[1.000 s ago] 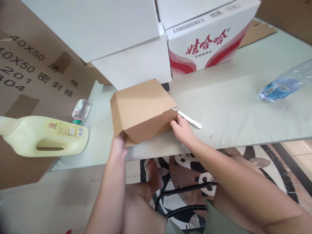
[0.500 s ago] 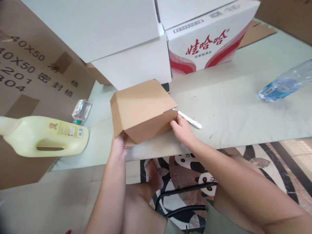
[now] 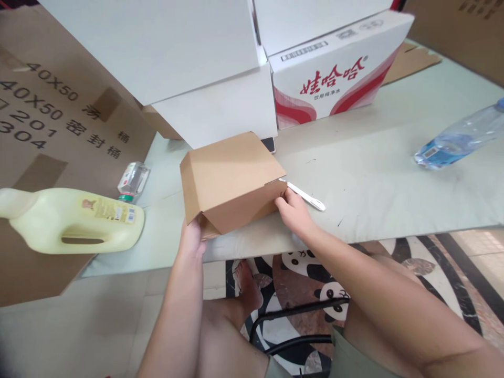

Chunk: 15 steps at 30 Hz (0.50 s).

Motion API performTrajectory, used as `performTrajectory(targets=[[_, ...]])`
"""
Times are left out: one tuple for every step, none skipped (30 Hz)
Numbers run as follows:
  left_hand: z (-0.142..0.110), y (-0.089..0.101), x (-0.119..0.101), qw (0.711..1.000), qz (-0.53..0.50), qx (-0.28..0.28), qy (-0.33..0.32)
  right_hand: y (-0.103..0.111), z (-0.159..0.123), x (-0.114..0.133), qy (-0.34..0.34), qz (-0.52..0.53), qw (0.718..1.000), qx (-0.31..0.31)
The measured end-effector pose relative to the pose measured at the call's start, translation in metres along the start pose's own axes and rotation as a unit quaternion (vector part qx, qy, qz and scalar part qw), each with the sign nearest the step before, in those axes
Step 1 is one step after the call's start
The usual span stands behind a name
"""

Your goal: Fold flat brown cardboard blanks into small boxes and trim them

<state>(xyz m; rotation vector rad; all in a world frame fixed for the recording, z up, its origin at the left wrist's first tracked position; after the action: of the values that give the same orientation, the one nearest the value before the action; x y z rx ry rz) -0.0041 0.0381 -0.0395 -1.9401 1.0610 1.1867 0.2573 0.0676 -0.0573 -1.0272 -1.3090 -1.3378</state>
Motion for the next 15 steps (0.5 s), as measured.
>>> performTrajectory(targets=[[-0.0003, -0.0002, -0.0001, 1.000, 0.000, 0.000, 0.000, -0.0001, -0.0001, -0.0004, -0.001, 0.001, 1.000, 0.000], [-0.0005, -0.0002, -0.0001, 1.000, 0.000, -0.001, 0.001, -0.0003, -0.0002, -0.0009, -0.001, 0.004, 1.000, 0.000], [-0.0004, 0.0000, 0.0001, 1.000, 0.000, -0.003, 0.002, -0.0006, -0.0001, -0.0014, -0.001, 0.007, 1.000, 0.001], [-0.0002, 0.0002, 0.0003, 1.000, -0.001, -0.005, 0.002, -0.0008, 0.0000, -0.0018, -0.001, 0.009, 1.000, 0.001], [0.0002, 0.0005, 0.0006, 1.000, -0.002, -0.007, 0.002, -0.0010, 0.0002, -0.0022, 0.000, 0.012, 1.000, 0.001], [0.0007, 0.0007, 0.0009, 1.000, -0.002, -0.007, 0.002, -0.0012, 0.0004, -0.0024, 0.002, 0.016, 1.000, 0.001], [0.0011, 0.0008, 0.0012, 1.000, -0.002, -0.006, 0.003, -0.0014, 0.0006, -0.0026, 0.004, 0.019, 1.000, 0.000], [0.0014, 0.0009, 0.0014, 1.000, -0.001, -0.005, 0.003, -0.0014, 0.0008, -0.0026, 0.004, 0.021, 1.000, 0.000], [0.0017, 0.0009, 0.0014, 1.000, 0.001, -0.004, 0.003, -0.0014, 0.0009, -0.0026, 0.003, 0.022, 1.000, -0.001], [0.0018, 0.0009, 0.0013, 1.000, 0.002, -0.004, 0.001, -0.0014, 0.0009, -0.0026, 0.001, 0.021, 1.000, -0.002], [0.0018, 0.0010, 0.0011, 1.000, 0.004, -0.004, -0.001, -0.0014, 0.0009, -0.0024, -0.001, 0.020, 1.000, -0.002], [0.0017, 0.0010, 0.0009, 1.000, 0.006, -0.003, -0.002, -0.0013, 0.0009, -0.0021, -0.002, 0.018, 1.000, -0.003], [0.0017, 0.0010, 0.0007, 1.000, 0.007, -0.003, -0.003, -0.0013, 0.0009, -0.0018, -0.002, 0.017, 1.000, -0.003], [0.0017, 0.0009, 0.0007, 1.000, 0.007, -0.002, -0.002, -0.0013, 0.0009, -0.0015, -0.002, 0.016, 1.000, -0.003], [0.0019, 0.0008, 0.0008, 1.000, 0.006, 0.000, -0.002, -0.0014, 0.0008, -0.0013, -0.001, 0.017, 1.000, -0.003]])
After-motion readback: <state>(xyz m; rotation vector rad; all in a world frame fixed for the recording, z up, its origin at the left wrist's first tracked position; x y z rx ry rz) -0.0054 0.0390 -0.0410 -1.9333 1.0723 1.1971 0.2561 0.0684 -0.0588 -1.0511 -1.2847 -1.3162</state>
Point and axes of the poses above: each hand's wrist, its own z-axis towards the middle knuckle, its own y-axis out of the back of the hand, x = y × z, the point moved 4 cm from there along z, towards the middle knuckle, and after that the axes turned 13 degrees about y, right-handed, at the moved point
